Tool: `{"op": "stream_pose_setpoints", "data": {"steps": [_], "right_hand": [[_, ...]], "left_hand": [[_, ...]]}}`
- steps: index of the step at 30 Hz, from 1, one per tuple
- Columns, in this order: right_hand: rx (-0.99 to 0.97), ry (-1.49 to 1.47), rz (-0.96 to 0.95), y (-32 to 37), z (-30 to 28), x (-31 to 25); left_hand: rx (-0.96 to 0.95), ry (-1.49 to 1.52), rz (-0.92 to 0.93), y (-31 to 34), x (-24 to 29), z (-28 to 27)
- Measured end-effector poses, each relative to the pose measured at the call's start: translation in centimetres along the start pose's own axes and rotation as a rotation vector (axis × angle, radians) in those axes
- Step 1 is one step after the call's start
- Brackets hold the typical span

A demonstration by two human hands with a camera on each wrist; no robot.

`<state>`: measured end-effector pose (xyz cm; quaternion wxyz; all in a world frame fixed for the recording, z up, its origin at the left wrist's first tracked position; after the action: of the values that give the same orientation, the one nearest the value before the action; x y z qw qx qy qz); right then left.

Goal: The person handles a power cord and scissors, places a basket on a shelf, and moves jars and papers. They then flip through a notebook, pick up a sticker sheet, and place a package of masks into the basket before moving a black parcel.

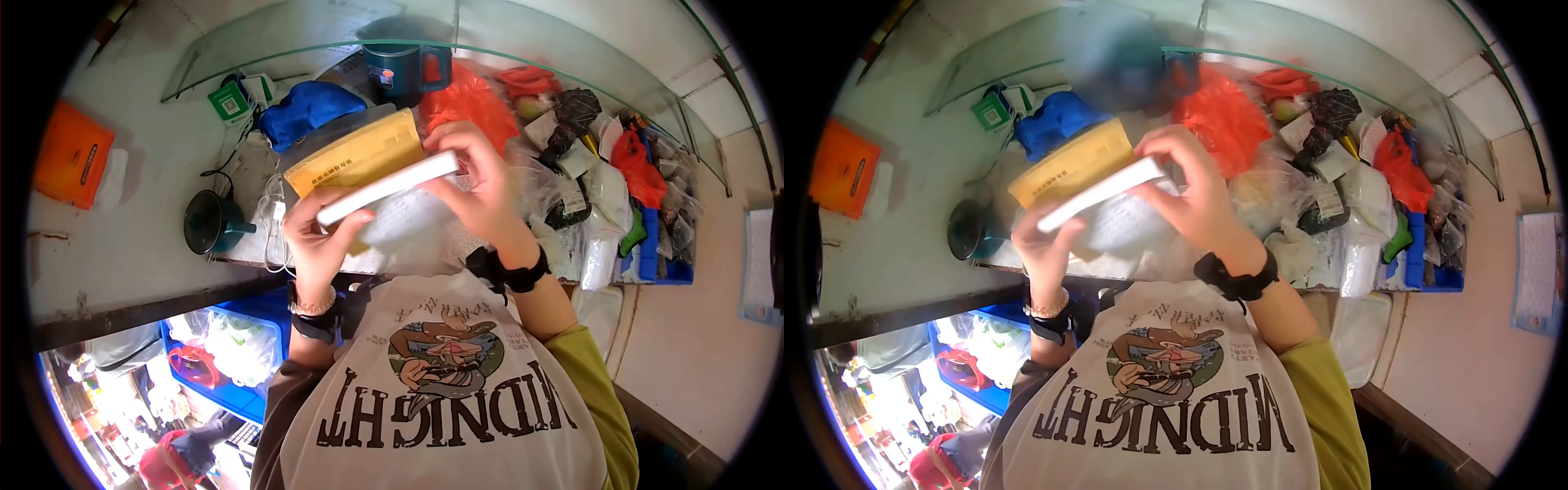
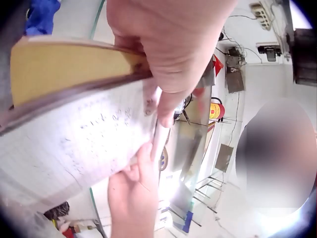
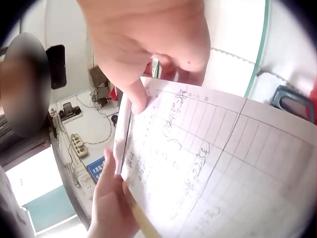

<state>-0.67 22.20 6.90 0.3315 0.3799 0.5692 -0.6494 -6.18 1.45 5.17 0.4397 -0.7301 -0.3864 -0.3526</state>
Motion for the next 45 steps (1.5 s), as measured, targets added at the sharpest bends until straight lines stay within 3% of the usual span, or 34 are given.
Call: {"op": "stream_pose_setpoints", "data": {"steps": [2, 4, 6, 8, 10, 13, 16, 18, 20, 21, 22, 23, 25, 27, 29, 31, 34, 35, 37, 41, 43, 45], "right_hand": [[-0.007, -0.18, -0.011, 0.0, -0.8, -0.3], [0.016, -0.248, 0.099, -0.1, -1.8, -0.8], [-0.01, -0.33, 0.09, -0.2, -1.4, -0.6], [0.103, -0.365, 0.179, -0.6, 0.0, -0.2], [0.142, -0.406, 0.166, -0.5, 1.2, 1.2], [0.207, -0.115, -0.009, -0.2, 1.3, 1.9], [0.212, -0.342, 0.055, 0.0, 1.5, 1.7], [0.24, -0.314, 0.066, 0.3, 1.6, 1.7], [0.267, -0.274, 0.073, 0.6, 2.0, 1.6], [0.175, -0.267, 0.226, 0.8, 2.0, 1.1], [0.082, -0.264, 0.38, 0.8, 1.9, 0.3], [0.094, -0.261, 0.394, 1.1, 0.4, 0.8], [-0.023, -0.595, 0.692, 2.1, -3.1, 4.5], [0.109, -0.163, 0.888, 5.6, -9.5, 10.9], [-0.322, 0.742, 0.8, 8.6, -13.9, 17.2], [-0.316, 0.729, 0.924, 13.8, -15.4, 21.3], [-0.218, 0.74, 1.091, 16.6, -14.6, 23.6], [-0.218, 0.739, 1.096, 16.6, -13.2, 23.2], [-0.058, 1.009, 0.818, 15.5, -11.1, 21.2], [0.1, 1.063, 0.802, 16.0, -10.7, 21.7], [0.144, 0.804, 1.008, 16.6, -11.9, 23.0], [0.151, 0.699, 0.961, 17.5, -12.8, 24.9]], "left_hand": [[-0.049, 0.064, 0.038, -0.4, -1.2, -0.8], [-0.002, -0.221, 0.297, -1.2, 1.6, -1.2], [-0.039, -0.151, 0.276, -1.2, 1.4, -1.0], [-0.081, -0.079, 0.259, -0.8, 1.3, -0.2], [-0.05, 0.302, 0.025, 0.0, 0.6, 1.2], [0.0, 0.128, 0.023, 0.5, 0.8, 2.2], [0.082, 0.087, 0.004, 0.4, 2.2, 2.6], [0.14, 0.115, -0.02, 0.4, 2.2, 2.5], [-0.037, 0.547, -0.44, 1.3, -2.1, 3.0], [0.001, 0.559, -0.549, 2.2, -4.1, 2.8], [0.015, 0.64, -0.488, 2.3, -3.8, 2.6], [0.03, 0.686, -0.483, 2.8, -4.7, 2.0], [0.024, 0.786, -0.463, 3.7, -7.1, -0.3], [0.067, 0.916, -0.506, 4.3, -7.2, -1.7], [-0.152, 1.284, -0.402, 4.7, -9.6, -2.5], [-0.347, 1.718, -0.379, 4.7, -10.6, -1.5], [-0.329, 1.874, -0.32, 5.1, -10.8, -0.2], [-0.354, 1.879, -0.282, 5.1, -10.7, 0.3], [-0.362, 1.876, -0.282, 5.2, -10.3, 1.1], [-0.393, 1.891, -0.283, 5.0, -9.3, 2.4], [-0.395, 1.908, -0.302, 5.1, -9.6, 2.5], [-0.401, 1.926, -0.319, 5.0, -9.9, 2.7]]}}
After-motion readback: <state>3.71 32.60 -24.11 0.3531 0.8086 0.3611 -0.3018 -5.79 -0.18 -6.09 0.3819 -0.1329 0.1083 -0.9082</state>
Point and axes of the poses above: each hand's wrist, its own y-axis away from the middle knuckle, its own z-axis out of the palm, x = y × z, the point moved 5 cm from there along -y, towards the middle knuckle, and after that the axes turned 15 degrees about -y, right-handed, at the moved point
